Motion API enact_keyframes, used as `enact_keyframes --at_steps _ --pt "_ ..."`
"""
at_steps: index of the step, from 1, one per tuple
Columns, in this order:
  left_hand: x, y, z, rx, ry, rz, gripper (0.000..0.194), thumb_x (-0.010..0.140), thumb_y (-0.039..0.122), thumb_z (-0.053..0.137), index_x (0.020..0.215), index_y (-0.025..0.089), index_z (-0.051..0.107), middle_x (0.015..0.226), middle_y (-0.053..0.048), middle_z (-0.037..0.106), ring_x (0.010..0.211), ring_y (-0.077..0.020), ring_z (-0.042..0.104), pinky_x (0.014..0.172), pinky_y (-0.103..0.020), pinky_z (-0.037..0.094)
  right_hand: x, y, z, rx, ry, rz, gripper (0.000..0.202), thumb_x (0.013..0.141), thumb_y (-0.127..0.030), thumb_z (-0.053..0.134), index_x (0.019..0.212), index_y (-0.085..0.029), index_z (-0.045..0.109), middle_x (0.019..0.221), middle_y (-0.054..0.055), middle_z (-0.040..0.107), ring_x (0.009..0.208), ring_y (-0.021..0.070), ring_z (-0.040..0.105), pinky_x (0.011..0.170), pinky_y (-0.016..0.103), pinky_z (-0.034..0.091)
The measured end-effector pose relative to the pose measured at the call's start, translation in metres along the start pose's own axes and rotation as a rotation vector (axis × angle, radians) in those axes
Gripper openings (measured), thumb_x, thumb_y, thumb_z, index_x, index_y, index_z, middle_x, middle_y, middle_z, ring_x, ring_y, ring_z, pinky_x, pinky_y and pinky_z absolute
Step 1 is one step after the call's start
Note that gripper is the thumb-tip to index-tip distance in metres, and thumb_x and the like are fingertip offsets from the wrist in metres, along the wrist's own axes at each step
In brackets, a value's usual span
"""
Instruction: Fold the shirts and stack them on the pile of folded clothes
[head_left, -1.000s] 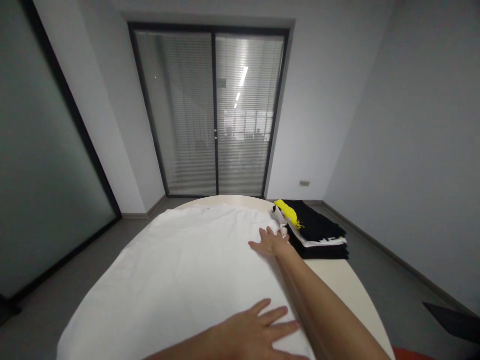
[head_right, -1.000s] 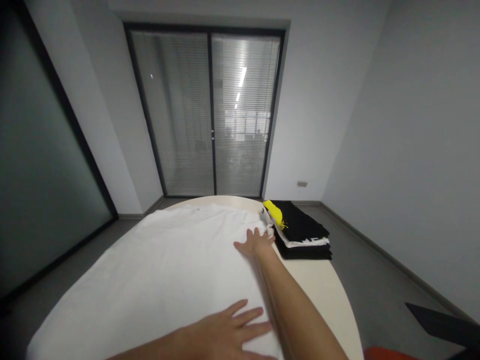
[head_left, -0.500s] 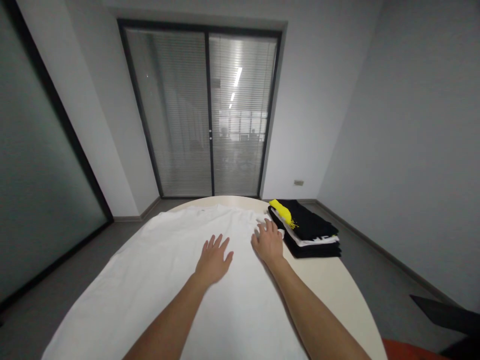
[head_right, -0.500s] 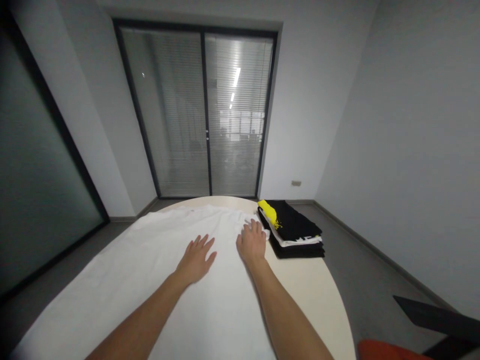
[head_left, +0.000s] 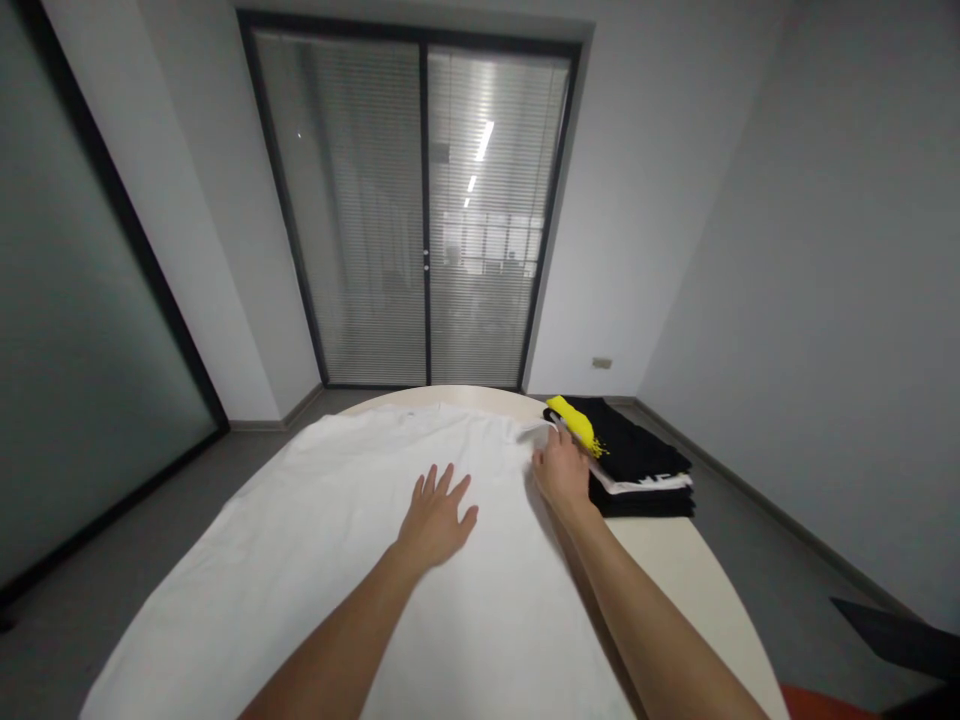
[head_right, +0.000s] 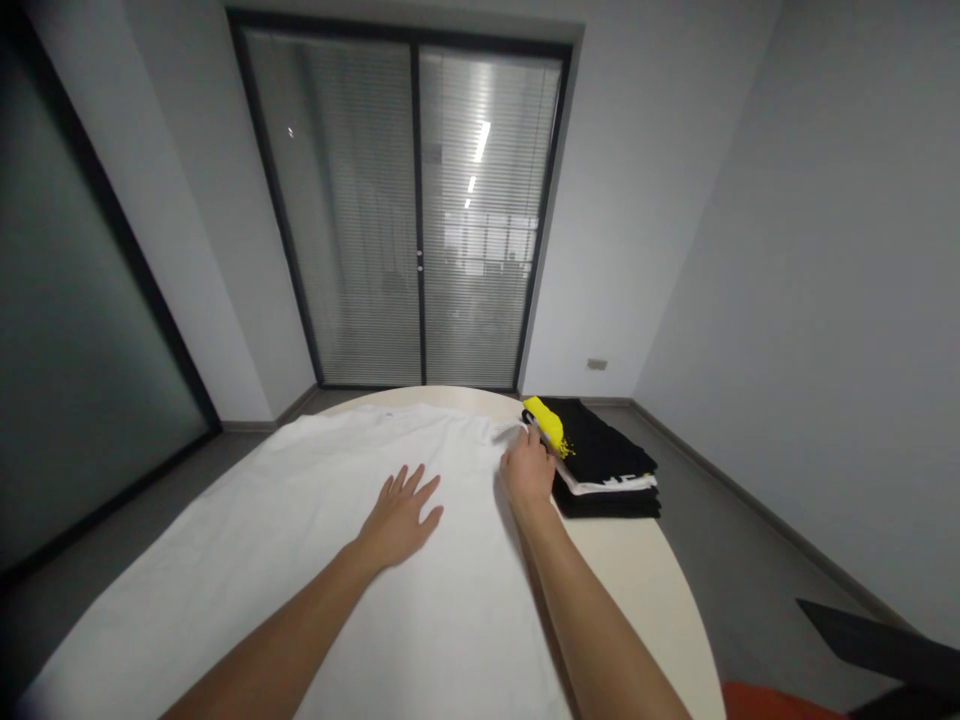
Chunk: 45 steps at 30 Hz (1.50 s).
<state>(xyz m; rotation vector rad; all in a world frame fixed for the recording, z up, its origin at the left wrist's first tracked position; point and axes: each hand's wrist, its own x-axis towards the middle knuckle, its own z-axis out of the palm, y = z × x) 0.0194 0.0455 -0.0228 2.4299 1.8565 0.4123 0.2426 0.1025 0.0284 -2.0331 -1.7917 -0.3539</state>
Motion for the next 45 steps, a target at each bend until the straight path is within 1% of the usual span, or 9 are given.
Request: enact_keyframes --at_steps 4,8,17,22,26,32,36,41,45 --pt "0.0 -0.001 0.002 -0.008 -0.002 0.002 0.059 0.098 0.05 0.041 0.151 0.026 0.043 0.162 -0.011 0.03 0.151 -0.0374 0.02 0.121 -0.055 0.018 0.01 -0.007 -0.02 0.142 0.064 -0.114 0.048 0.095 -0.021 0.04 0.141 -0.017 0.05 0.147 0.014 0.05 0.129 0.0281 0.051 0.103 0.043 0.04" --pt "-0.001 -0.001 0.001 -0.016 0.014 0.007 0.059 0.098 0.049 0.041 0.151 0.025 0.043 0.161 -0.011 0.032 0.15 -0.0374 0.022 0.121 -0.054 0.019 0.004 -0.024 -0.026 0.211 -0.016 -0.236 0.048 0.094 -0.023 0.046 0.142 -0.02 0.05 0.147 0.01 0.05 0.116 0.0241 0.06 0.095 0.033 0.046" --pt "0.002 0.001 -0.002 -0.058 0.053 -0.001 0.052 0.097 0.034 0.044 0.147 0.021 0.05 0.155 -0.01 0.043 0.147 -0.0336 0.032 0.12 -0.05 0.025 -0.023 -0.041 -0.006 0.363 -0.363 -0.463 0.061 0.084 -0.016 0.057 0.144 -0.03 0.048 0.137 0.005 0.058 0.107 0.0217 0.064 0.087 0.026 0.045" --pt "0.004 0.0 -0.002 -0.102 0.104 0.052 0.045 0.097 0.03 0.045 0.14 0.023 0.058 0.149 -0.011 0.051 0.142 -0.0329 0.039 0.118 -0.051 0.027 -0.022 -0.04 0.006 0.548 -0.294 -0.427 0.042 0.084 -0.014 0.056 0.125 -0.026 0.057 0.118 0.004 0.067 0.099 0.0192 0.064 0.084 0.026 0.043" --pt "0.009 -0.002 0.002 -0.229 0.167 0.083 0.046 0.095 0.026 0.047 0.139 0.018 0.056 0.136 -0.013 0.06 0.13 -0.0285 0.051 0.115 -0.046 0.033 -0.025 -0.034 0.023 0.72 -0.305 -0.424 0.049 0.086 -0.02 0.058 0.133 -0.026 0.047 0.104 0.001 0.068 0.076 0.0139 0.062 0.074 0.024 0.043" --pt "0.022 -0.007 0.01 -0.516 0.159 0.005 0.072 0.098 0.032 0.045 0.159 0.012 0.012 0.132 -0.014 0.064 0.129 -0.0252 0.053 0.112 -0.043 0.037 -0.035 -0.025 0.038 0.789 -0.366 -0.418 0.039 0.084 -0.025 0.061 0.123 -0.025 0.056 0.094 -0.001 0.067 0.066 0.0114 0.056 0.066 0.023 0.041" --pt "0.035 -0.006 0.011 -0.762 0.11 -0.086 0.069 0.1 0.042 0.043 0.16 0.021 0.015 0.125 -0.007 0.069 0.117 -0.0219 0.063 0.106 -0.039 0.043 -0.036 -0.025 0.035 0.792 -0.335 -0.406 0.033 0.083 -0.021 0.059 0.116 -0.025 0.061 0.09 -0.002 0.067 0.067 0.0117 0.056 0.066 0.023 0.04" --pt "0.065 0.0 0.007 -0.77 0.151 -0.151 0.061 0.1 0.046 0.041 0.154 0.016 0.035 0.146 -0.013 0.054 0.136 -0.0248 0.05 0.112 -0.038 0.038 -0.035 -0.023 0.034 0.88 -0.294 -0.374 0.028 0.084 -0.021 0.057 0.112 -0.023 0.059 0.083 -0.003 0.064 0.065 0.0117 0.056 0.065 0.023 0.04" --pt "0.082 0.003 0.009 -0.693 0.223 -0.131 0.059 0.1 0.039 0.042 0.154 0.016 0.035 0.159 -0.012 0.037 0.148 -0.0241 0.033 0.12 -0.039 0.027 -0.036 -0.023 0.03 0.893 -0.27 -0.387 0.033 0.086 -0.026 0.057 0.119 -0.024 0.056 0.089 -0.002 0.066 0.068 0.0126 0.058 0.069 0.025 0.044"
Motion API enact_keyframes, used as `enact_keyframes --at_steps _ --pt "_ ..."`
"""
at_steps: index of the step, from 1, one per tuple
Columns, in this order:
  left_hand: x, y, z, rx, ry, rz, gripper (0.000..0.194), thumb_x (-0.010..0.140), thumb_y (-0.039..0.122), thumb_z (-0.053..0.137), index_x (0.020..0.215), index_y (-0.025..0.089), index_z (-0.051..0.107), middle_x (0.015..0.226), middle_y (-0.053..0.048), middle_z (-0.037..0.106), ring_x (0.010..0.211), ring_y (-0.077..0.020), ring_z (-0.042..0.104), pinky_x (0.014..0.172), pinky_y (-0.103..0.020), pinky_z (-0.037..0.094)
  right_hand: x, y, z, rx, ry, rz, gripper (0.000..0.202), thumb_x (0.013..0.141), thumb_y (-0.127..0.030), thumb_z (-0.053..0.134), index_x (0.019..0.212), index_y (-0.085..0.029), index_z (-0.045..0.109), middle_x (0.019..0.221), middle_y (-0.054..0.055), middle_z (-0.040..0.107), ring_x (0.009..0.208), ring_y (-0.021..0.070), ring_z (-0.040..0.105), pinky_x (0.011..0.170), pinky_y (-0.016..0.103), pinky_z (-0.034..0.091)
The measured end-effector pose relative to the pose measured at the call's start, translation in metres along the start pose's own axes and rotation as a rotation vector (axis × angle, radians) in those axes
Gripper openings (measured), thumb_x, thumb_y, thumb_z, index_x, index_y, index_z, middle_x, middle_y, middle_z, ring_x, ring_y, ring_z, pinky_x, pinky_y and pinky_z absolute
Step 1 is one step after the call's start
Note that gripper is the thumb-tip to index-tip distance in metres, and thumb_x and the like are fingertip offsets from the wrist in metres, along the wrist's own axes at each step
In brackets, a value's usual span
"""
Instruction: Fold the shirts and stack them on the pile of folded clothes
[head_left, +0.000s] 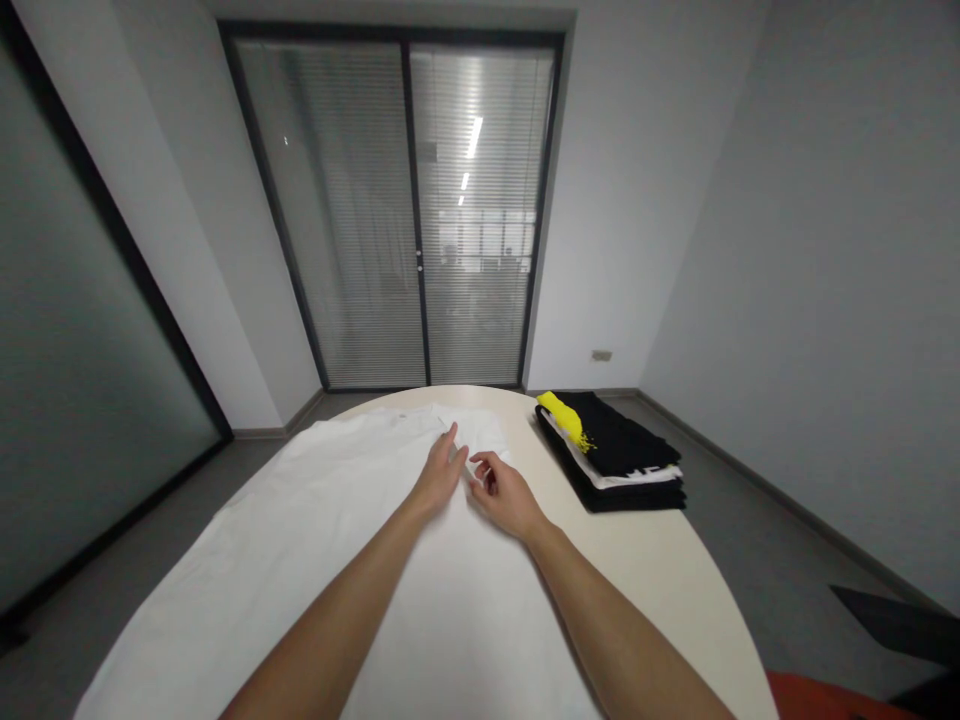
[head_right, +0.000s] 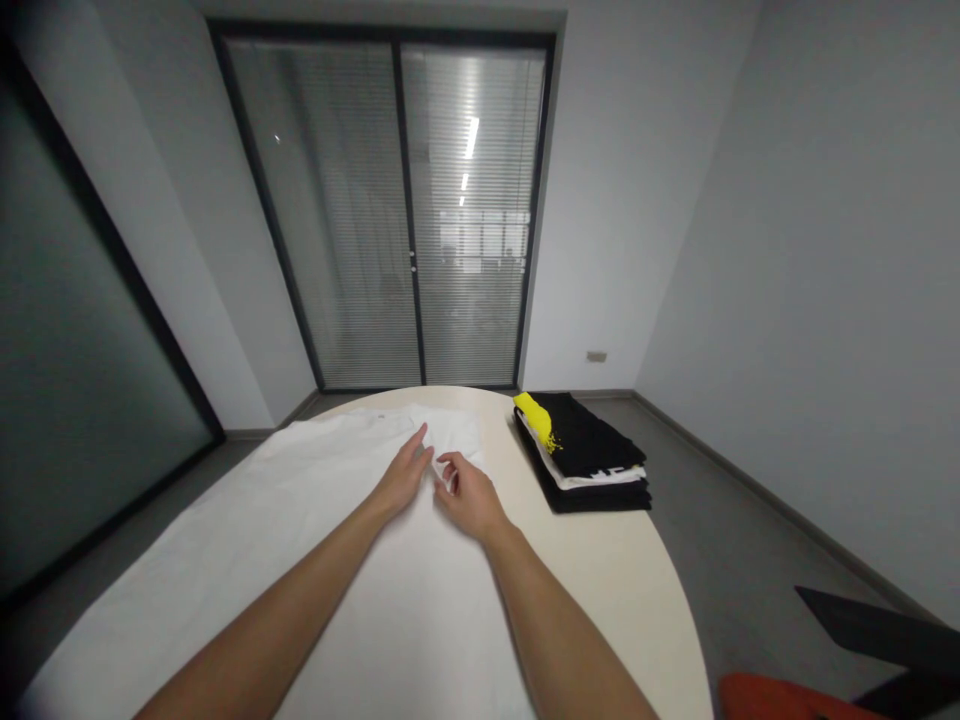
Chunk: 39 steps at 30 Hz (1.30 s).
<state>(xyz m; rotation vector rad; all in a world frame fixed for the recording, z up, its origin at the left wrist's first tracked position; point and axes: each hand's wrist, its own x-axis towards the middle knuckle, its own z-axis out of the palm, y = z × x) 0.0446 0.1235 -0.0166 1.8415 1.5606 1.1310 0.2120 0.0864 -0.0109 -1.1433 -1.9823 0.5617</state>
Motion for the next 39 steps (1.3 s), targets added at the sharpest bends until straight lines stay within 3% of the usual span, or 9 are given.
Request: enact_keyframes --at_steps 3,6,11,15,21,27,32,37,39 --pt "-0.003 -0.006 0.004 0.104 0.051 0.013 0.059 0.097 0.032 0.044 0.151 0.01 0.038 0.157 -0.016 0.038 0.15 -0.0285 0.027 0.122 -0.046 0.021 0.0 -0.003 -0.004 -0.157 0.144 0.072 0.028 0.09 -0.024 0.051 0.117 -0.023 0.059 0.096 0.002 0.068 0.086 0.017 0.061 0.08 0.028 0.044" --pt "-0.013 -0.016 0.006 0.206 0.067 0.042 0.06 0.093 0.03 0.051 0.148 0.008 0.043 0.154 -0.019 0.043 0.15 -0.0332 0.025 0.122 -0.051 0.02 0.0 -0.002 -0.009 -0.394 0.262 0.236 0.034 0.09 -0.02 0.048 0.122 -0.018 0.058 0.113 0.01 0.067 0.107 0.0234 0.058 0.089 0.033 0.041" --pt "-0.017 -0.026 0.005 0.305 0.069 0.074 0.066 0.095 0.033 0.049 0.152 0.004 0.033 0.155 -0.024 0.039 0.147 -0.0337 0.031 0.12 -0.05 0.027 -0.001 0.002 -0.017 -0.594 0.145 0.419 0.032 0.09 -0.03 0.053 0.119 -0.017 0.061 0.114 0.014 0.068 0.108 0.0284 0.06 0.086 0.037 0.04" --pt "-0.014 -0.026 0.004 0.345 0.059 0.098 0.07 0.093 0.03 0.05 0.155 0.005 0.026 0.156 -0.023 0.038 0.147 -0.0313 0.033 0.119 -0.046 0.03 0.003 0.008 -0.029 -0.514 0.025 0.505 0.035 0.087 -0.028 0.059 0.12 -0.02 0.058 0.111 0.01 0.071 0.1 0.0242 0.064 0.078 0.032 0.041" --pt "-0.015 -0.027 0.006 0.41 0.039 0.111 0.071 0.092 0.029 0.05 0.154 0.003 0.025 0.154 -0.026 0.039 0.145 -0.0336 0.035 0.117 -0.048 0.032 0.012 0.031 -0.051 -0.244 -0.158 0.508 0.029 0.07 -0.024 0.077 0.094 -0.021 0.061 0.085 0.002 0.071 0.07 0.0156 0.062 0.061 0.024 0.038" --pt "-0.016 -0.027 0.006 0.423 0.023 0.12 0.072 0.093 0.027 0.048 0.155 0.004 0.02 0.156 -0.025 0.035 0.147 -0.0325 0.032 0.118 -0.048 0.03 0.015 0.048 -0.052 -0.246 -0.066 0.545 0.033 0.085 -0.049 0.064 0.077 -0.016 0.064 0.074 0.008 0.07 0.066 0.0176 0.061 0.058 0.026 0.036" --pt "-0.016 -0.027 0.006 0.37 0.072 0.122 0.077 0.09 0.026 0.052 0.157 0.006 0.017 0.159 -0.022 0.031 0.149 -0.0307 0.029 0.12 -0.045 0.028 0.016 0.047 -0.047 -0.28 -0.046 0.5 0.022 0.083 -0.035 0.066 0.07 -0.017 0.062 0.07 0.006 0.068 0.063 0.0155 0.058 0.057 0.025 0.033" --pt "-0.017 -0.026 0.006 0.373 0.097 0.102 0.081 0.09 0.025 0.052 0.157 0.006 0.013 0.162 -0.021 0.024 0.15 -0.0321 0.025 0.121 -0.046 0.027 0.017 0.046 -0.046 -0.203 -0.024 0.429 0.01 0.08 -0.024 0.067 0.082 -0.018 0.059 0.074 0.0 0.063 0.065 0.0128 0.054 0.059 0.023 0.034" --pt "-0.019 -0.021 0.005 0.395 0.109 0.137 0.077 0.091 0.025 0.051 0.157 0.008 0.015 0.164 -0.019 0.021 0.151 -0.0314 0.023 0.121 -0.047 0.027 0.016 0.049 -0.044 -0.103 -0.003 0.435 0.019 0.076 -0.017 0.067 0.093 -0.018 0.058 0.072 -0.003 0.059 0.063 0.0114 0.052 0.058 0.021 0.035"
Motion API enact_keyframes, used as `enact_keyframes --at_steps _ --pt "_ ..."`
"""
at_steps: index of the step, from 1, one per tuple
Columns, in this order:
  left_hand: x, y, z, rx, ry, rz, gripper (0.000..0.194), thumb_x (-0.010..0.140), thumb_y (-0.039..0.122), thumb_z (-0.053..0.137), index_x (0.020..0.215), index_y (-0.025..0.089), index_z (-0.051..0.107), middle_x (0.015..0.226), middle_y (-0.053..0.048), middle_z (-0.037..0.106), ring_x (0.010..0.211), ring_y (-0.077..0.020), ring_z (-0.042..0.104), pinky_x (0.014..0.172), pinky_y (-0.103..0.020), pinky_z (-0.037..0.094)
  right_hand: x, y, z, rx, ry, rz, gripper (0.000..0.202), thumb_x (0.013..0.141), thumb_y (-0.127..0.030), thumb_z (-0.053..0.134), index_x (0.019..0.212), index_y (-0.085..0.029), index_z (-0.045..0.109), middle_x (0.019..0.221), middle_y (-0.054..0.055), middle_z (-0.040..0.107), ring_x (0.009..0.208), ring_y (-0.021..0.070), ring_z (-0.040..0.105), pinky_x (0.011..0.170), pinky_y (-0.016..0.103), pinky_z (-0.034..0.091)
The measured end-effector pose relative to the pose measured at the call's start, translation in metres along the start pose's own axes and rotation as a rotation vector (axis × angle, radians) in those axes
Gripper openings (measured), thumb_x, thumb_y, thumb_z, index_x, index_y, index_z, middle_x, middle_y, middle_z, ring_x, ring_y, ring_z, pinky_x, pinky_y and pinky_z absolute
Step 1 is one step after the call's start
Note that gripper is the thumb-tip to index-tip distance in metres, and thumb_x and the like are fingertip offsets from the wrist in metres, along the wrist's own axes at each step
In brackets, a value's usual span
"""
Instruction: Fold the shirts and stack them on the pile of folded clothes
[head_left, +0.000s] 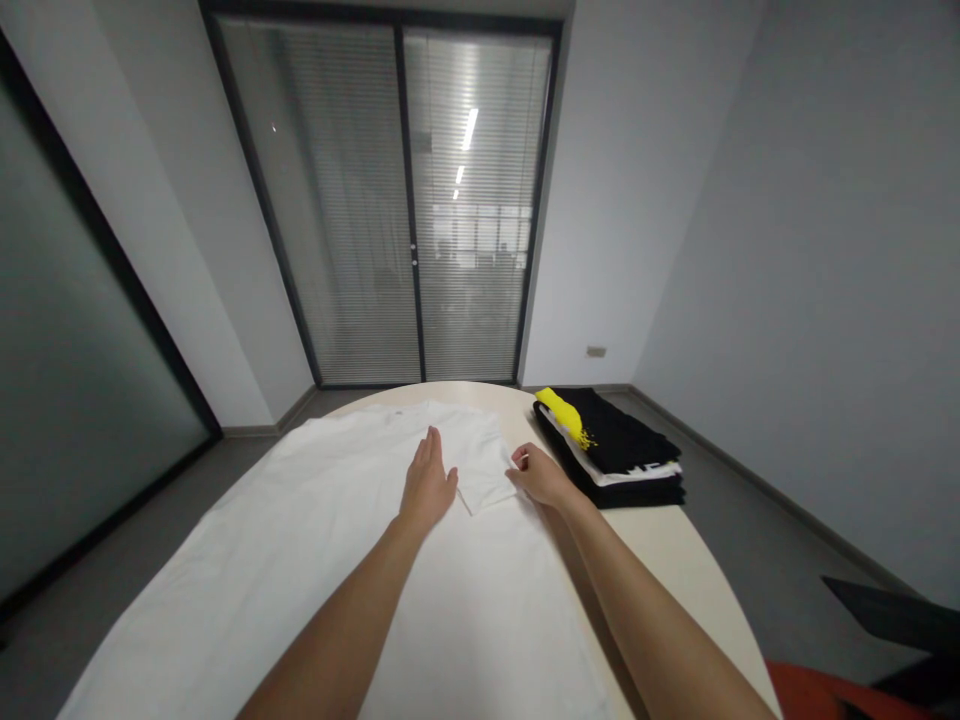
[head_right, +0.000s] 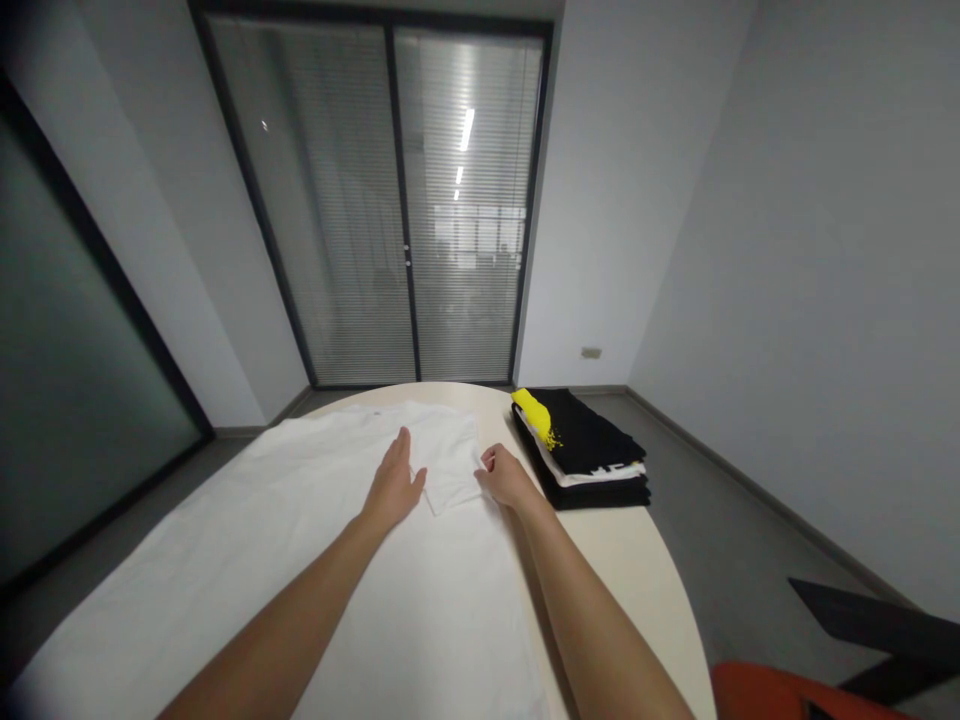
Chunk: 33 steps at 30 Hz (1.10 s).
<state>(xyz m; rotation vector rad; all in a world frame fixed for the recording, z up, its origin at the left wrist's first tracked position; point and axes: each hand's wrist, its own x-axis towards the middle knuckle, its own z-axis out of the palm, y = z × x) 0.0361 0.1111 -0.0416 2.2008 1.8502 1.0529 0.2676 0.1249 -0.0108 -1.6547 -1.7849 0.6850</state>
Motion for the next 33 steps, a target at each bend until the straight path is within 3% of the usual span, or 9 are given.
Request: enact_keyframes --at_steps 3,7,9,15,21,25,28,33 --pt "-0.003 0.01 -0.007 0.066 -0.036 0.047 0.069 0.093 0.028 0.048 0.155 0.011 0.026 0.164 -0.017 0.022 0.149 -0.0314 0.026 0.119 -0.047 0.028 0.001 0.005 0.002 0.1 0.002 -0.016 0.034 0.072 -0.011 0.064 0.105 -0.019 0.058 0.073 -0.006 0.055 0.061 0.0101 0.051 0.058 0.02 0.037" --pt "-0.007 0.018 -0.011 0.145 -0.192 0.057 0.06 0.095 0.033 0.045 0.15 0.009 0.039 0.155 -0.019 0.042 0.145 -0.0327 0.035 0.118 -0.048 0.028 0.005 0.009 0.001 0.072 -0.055 -0.101 0.03 0.076 -0.013 0.061 0.104 -0.018 0.069 0.077 -0.002 0.059 0.066 0.0111 0.054 0.063 0.021 0.04" --pt "-0.008 0.02 -0.011 0.154 -0.207 0.048 0.058 0.095 0.034 0.044 0.148 0.01 0.042 0.153 -0.019 0.045 0.144 -0.0328 0.037 0.118 -0.049 0.027 0.007 0.01 0.0 0.058 -0.07 -0.098 0.032 0.077 -0.016 0.063 0.107 -0.016 0.072 0.079 0.0 0.062 0.067 0.0117 0.056 0.066 0.022 0.042" --pt "-0.012 0.025 -0.014 0.15 -0.232 0.105 0.062 0.094 0.048 0.048 0.15 0.021 0.043 0.159 -0.014 0.037 0.147 -0.0369 0.029 0.12 -0.054 0.019 0.008 0.011 0.002 0.039 -0.011 -0.063 0.043 0.078 -0.012 0.063 0.121 -0.013 0.069 0.088 0.005 0.071 0.076 0.0146 0.063 0.073 0.023 0.046" --pt "-0.02 0.024 -0.009 0.145 -0.311 0.095 0.068 0.092 0.054 0.048 0.151 0.02 0.043 0.161 -0.015 0.032 0.15 -0.0404 0.02 0.119 -0.058 0.015 0.004 0.006 0.001 -0.084 0.036 -0.061 0.042 0.084 -0.024 0.063 0.126 -0.016 0.065 0.086 0.004 0.072 0.076 0.0154 0.064 0.072 0.024 0.044" --pt "-0.02 0.022 -0.007 0.185 -0.314 0.092 0.069 0.092 0.056 0.047 0.152 0.022 0.041 0.162 -0.014 0.03 0.15 -0.0401 0.02 0.119 -0.059 0.015 0.002 0.003 0.001 -0.183 0.036 0.02 0.027 0.079 -0.026 0.069 0.102 -0.013 0.072 0.082 0.007 0.072 0.072 0.0166 0.063 0.065 0.024 0.04" --pt "-0.02 0.022 -0.007 0.175 -0.33 0.088 0.07 0.092 0.058 0.046 0.152 0.023 0.041 0.163 -0.014 0.027 0.151 -0.0412 0.017 0.119 -0.061 0.013 0.0 -0.001 0.001 -0.225 0.045 0.058 0.02 0.082 -0.034 0.067 0.081 -0.015 0.07 0.076 0.009 0.071 0.067 0.018 0.062 0.059 0.026 0.036" --pt "-0.02 0.022 -0.009 0.155 -0.342 0.08 0.071 0.091 0.059 0.047 0.153 0.024 0.04 0.163 -0.014 0.024 0.151 -0.0434 0.012 0.118 -0.064 0.01 -0.001 -0.008 -0.001 -0.255 0.054 0.054 0.023 0.089 -0.036 0.058 0.085 -0.016 0.068 0.083 0.011 0.073 0.073 0.019 0.064 0.062 0.026 0.036"
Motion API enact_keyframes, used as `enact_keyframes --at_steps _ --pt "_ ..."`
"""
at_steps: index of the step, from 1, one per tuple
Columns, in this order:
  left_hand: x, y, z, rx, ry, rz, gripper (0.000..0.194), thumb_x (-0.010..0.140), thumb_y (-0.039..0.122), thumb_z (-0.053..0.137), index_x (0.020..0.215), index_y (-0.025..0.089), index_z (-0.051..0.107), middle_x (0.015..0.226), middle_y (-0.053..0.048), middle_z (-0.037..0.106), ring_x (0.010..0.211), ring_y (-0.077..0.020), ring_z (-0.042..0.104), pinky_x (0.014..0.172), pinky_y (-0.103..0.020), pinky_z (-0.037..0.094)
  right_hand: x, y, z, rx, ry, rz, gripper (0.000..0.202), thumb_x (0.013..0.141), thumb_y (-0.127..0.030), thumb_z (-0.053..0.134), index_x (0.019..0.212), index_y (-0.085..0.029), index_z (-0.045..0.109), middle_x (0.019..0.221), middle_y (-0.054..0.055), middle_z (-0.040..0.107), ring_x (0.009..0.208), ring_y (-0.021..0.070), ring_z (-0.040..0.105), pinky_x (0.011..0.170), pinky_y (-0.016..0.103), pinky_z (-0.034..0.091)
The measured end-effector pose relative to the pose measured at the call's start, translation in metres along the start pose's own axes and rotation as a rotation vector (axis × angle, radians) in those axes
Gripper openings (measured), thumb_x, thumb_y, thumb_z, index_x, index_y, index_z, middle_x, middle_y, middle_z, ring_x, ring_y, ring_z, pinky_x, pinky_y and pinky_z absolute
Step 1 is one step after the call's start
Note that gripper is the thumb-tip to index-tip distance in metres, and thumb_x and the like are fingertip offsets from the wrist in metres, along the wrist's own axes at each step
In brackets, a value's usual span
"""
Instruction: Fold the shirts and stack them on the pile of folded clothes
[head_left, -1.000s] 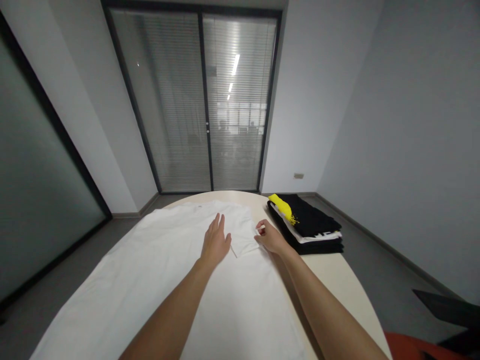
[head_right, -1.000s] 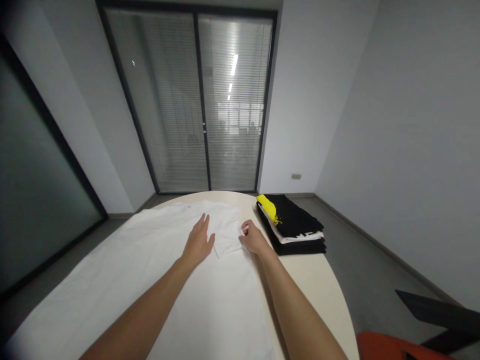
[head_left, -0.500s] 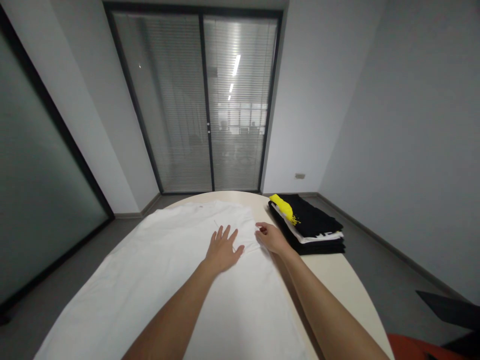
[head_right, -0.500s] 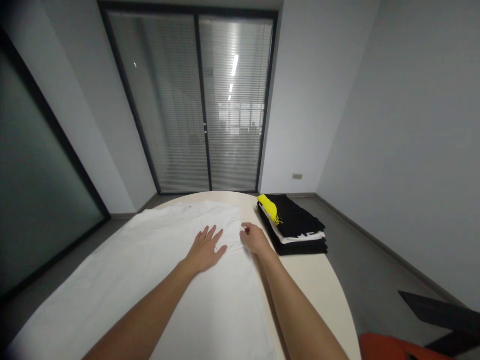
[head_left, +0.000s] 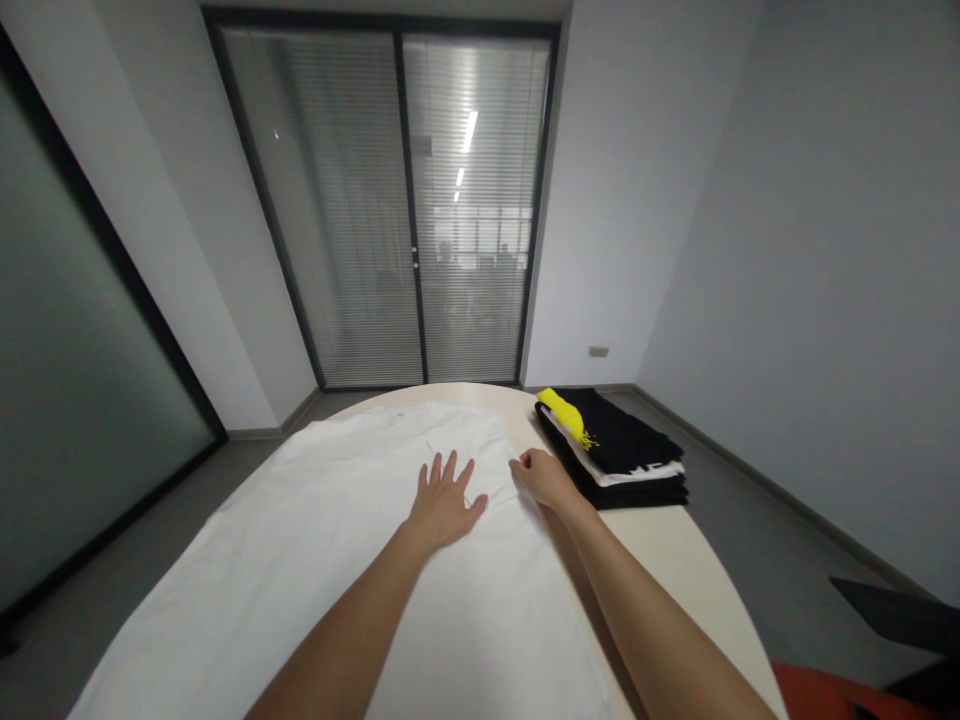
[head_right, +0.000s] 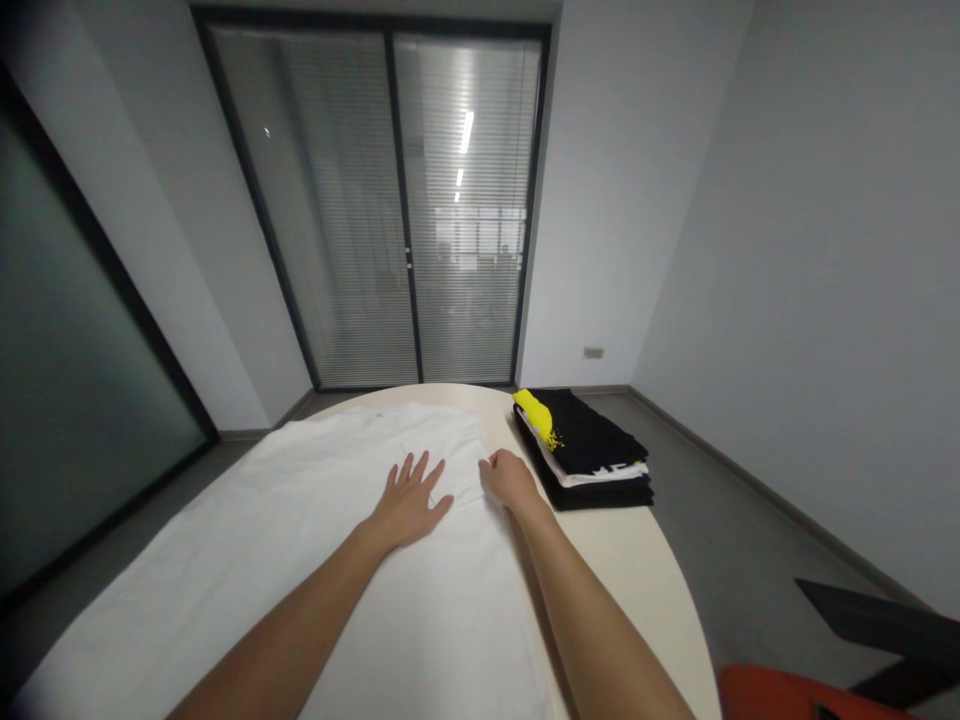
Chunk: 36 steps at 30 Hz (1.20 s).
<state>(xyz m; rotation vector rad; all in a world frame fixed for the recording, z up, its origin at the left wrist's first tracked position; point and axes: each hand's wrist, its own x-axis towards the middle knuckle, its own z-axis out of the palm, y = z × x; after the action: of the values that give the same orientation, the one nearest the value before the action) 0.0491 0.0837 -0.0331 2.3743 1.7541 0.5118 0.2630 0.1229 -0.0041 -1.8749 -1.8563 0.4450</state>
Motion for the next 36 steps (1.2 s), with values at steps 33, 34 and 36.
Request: enact_keyframes --at_steps 33,34,36 --pt "0.02 0.014 0.001 0.109 -0.084 -0.115 0.078 0.092 0.07 0.033 0.156 0.027 0.031 0.166 -0.011 0.018 0.153 -0.0369 0.009 0.12 -0.06 0.007 -0.021 -0.018 -0.01 -0.278 0.055 0.129 0.033 0.092 -0.045 0.058 0.107 -0.018 0.071 0.105 0.017 0.074 0.1 0.0296 0.07 0.079 0.034 0.049" --pt "0.02 0.014 0.001 0.107 -0.081 -0.113 0.078 0.092 0.07 0.033 0.156 0.027 0.031 0.166 -0.011 0.018 0.153 -0.037 0.009 0.12 -0.06 0.007 -0.023 -0.018 -0.01 -0.268 0.053 0.132 0.034 0.092 -0.045 0.057 0.107 -0.018 0.071 0.106 0.017 0.074 0.1 0.0291 0.07 0.079 0.034 0.049" --pt "0.018 0.014 0.0 0.102 -0.077 -0.106 0.078 0.092 0.07 0.033 0.156 0.026 0.032 0.166 -0.011 0.018 0.153 -0.0373 0.009 0.12 -0.06 0.007 -0.024 -0.018 -0.01 -0.247 0.031 0.133 0.035 0.092 -0.046 0.057 0.108 -0.018 0.071 0.107 0.017 0.074 0.101 0.0288 0.07 0.079 0.034 0.049"
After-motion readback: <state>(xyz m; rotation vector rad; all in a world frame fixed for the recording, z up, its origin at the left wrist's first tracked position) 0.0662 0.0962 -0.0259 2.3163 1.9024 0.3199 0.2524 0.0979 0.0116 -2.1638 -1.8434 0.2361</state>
